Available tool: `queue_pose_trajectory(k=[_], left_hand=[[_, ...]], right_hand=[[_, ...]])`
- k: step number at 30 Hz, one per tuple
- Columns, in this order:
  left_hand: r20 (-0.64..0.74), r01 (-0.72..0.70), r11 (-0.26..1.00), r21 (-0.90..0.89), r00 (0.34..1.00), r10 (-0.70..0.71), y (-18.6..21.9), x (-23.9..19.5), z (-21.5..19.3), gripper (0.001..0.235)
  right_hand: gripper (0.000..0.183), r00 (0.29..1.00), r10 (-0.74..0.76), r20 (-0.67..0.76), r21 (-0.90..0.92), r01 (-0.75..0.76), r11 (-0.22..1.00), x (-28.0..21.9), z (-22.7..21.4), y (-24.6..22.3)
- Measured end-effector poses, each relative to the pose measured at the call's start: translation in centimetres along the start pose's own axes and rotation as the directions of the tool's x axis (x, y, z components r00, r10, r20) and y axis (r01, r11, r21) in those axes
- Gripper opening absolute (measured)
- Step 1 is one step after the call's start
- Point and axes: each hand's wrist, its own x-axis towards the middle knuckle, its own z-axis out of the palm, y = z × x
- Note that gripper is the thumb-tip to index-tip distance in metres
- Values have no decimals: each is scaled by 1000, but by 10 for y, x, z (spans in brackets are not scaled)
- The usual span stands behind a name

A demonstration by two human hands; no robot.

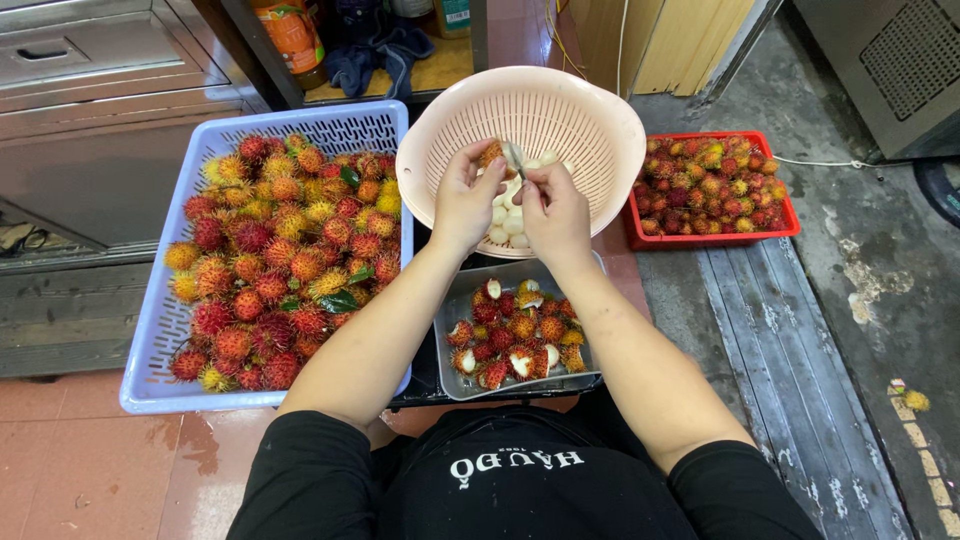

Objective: The person sits on the floor and peels rambutan fruit one by one using a small knife. They remove the spiky outer skin, place the peeled white fruit into a pink colander, and discard the peels into a gray tray.

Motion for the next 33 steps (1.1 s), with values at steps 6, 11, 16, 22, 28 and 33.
queue_pose_trajectory(k=[6, 11, 16, 22, 28, 33], left_hand=[[8, -39, 996, -75, 999, 40, 3, 3, -9, 35], [-14, -55, 995, 86, 998, 56, 24, 11, -17, 38], [255, -4, 685, 728, 930, -265, 112, -23, -26, 33], [511, -367, 358, 859, 659, -552, 141, -105, -16, 57], [88, 4, 265, 964, 938, -335, 157, -46, -121, 42], [-329, 325, -51, 944, 936, -129, 155, 32, -270, 40]], right_hand=[[9, 993, 118, -19, -53, -119, 991, 12, -3, 10], [14, 927, 370, 59, -140, -359, 923, 23, -19, 15], [24, 928, 358, 101, -585, -235, 776, 29, -65, 0], [39, 896, 309, 320, -88, -296, 951, 3, -78, -29], [27, 776, 416, 474, 91, -514, 853, -56, -82, -29], [45, 711, 431, 555, 42, -542, 839, -103, -84, -12]])
